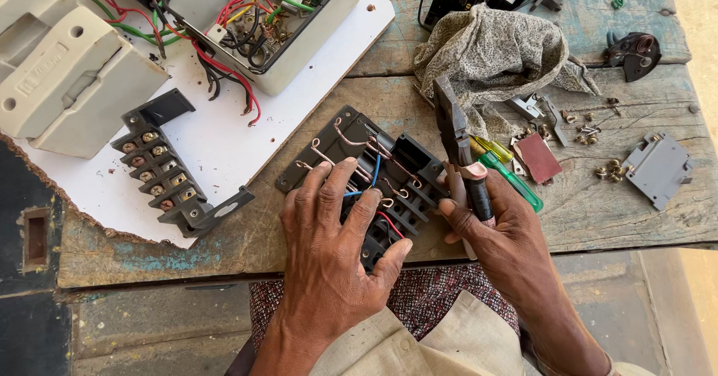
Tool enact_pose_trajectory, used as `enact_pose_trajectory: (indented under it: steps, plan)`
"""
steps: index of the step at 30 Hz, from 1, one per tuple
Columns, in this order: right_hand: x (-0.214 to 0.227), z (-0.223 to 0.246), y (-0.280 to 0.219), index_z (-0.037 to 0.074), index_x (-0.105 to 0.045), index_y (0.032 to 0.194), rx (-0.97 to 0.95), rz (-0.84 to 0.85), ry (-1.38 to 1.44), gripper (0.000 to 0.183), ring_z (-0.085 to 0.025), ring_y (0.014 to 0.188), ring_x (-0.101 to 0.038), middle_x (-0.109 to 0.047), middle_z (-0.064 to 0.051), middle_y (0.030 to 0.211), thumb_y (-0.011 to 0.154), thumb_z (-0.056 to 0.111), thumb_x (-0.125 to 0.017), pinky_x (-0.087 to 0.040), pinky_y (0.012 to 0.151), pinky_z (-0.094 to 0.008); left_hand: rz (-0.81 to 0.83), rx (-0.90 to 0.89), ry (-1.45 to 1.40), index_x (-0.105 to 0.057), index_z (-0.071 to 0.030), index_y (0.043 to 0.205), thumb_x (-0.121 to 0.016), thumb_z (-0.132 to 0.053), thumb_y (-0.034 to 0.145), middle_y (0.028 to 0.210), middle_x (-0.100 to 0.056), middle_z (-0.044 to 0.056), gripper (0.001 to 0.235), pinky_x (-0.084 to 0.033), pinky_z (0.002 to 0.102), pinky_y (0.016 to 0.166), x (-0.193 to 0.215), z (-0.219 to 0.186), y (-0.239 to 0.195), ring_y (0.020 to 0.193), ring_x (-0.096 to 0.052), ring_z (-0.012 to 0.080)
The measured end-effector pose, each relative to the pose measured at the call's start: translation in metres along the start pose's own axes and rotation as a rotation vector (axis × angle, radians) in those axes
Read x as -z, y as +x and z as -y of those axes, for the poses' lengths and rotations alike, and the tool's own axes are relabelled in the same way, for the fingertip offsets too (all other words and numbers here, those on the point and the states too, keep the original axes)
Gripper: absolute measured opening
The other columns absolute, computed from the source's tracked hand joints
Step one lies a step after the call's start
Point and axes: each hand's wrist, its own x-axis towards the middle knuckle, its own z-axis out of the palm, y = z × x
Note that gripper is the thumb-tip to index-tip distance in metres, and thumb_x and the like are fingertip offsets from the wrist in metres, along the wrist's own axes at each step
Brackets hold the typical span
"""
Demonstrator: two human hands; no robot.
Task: The person uses pliers and a screwdriver to connect wires and manipulate small metal parts inside electrical terminal blocks on a wooden table.
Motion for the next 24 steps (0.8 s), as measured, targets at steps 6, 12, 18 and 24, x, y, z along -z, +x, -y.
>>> enact_pose_trajectory:
  steps: [6,12,18,24]
  plan:
    - [0.001,0.003,0.002,0.009,-0.069,0.127,-0.033,0.014,-0.004,0.046,-0.013,0.065,-0.066,-0.073,-0.004,0.091,0.085,0.027,-0.075,-0.056,0.06,-0.03,0.02,0.049,-0.096,-0.07,-0.001,0.119,-0.08,-0.043,0.081,0.149,-0.037,0.024,0.057,-0.022,0.064,0.115,-0.001,-0.001,0.005,0.143,-0.027,0.0448]
    - [0.001,0.007,0.004,0.008,-0.067,0.123,0.012,0.03,-0.012,0.044,-0.011,0.066,-0.065,-0.072,-0.002,0.095,0.086,0.028,-0.074,-0.058,0.059,-0.028,0.063,0.071,-0.134,-0.071,-0.002,0.119,-0.079,-0.042,0.085,0.152,-0.037,0.023,0.054,-0.021,0.063,0.114,0.007,-0.002,0.008,0.144,-0.026,0.043]
    - [-0.004,0.009,0.001,0.011,-0.064,0.127,-0.001,-0.006,-0.067,0.05,-0.01,0.067,-0.064,-0.066,-0.002,0.086,0.083,0.032,-0.076,-0.058,0.059,-0.028,0.081,0.076,-0.127,-0.071,-0.001,0.119,-0.08,-0.041,0.083,0.154,-0.035,0.022,0.055,-0.02,0.062,0.114,0.01,-0.005,0.01,0.144,-0.026,0.0431]
    - [0.004,0.003,0.001,0.007,-0.067,0.125,-0.014,0.002,-0.067,0.05,-0.014,0.066,-0.063,-0.066,-0.005,0.08,0.082,0.032,-0.079,-0.055,0.06,-0.031,0.068,0.064,-0.125,-0.071,-0.001,0.118,-0.079,-0.04,0.081,0.153,-0.035,0.022,0.054,-0.021,0.062,0.113,0.01,-0.004,0.01,0.142,-0.027,0.0429]
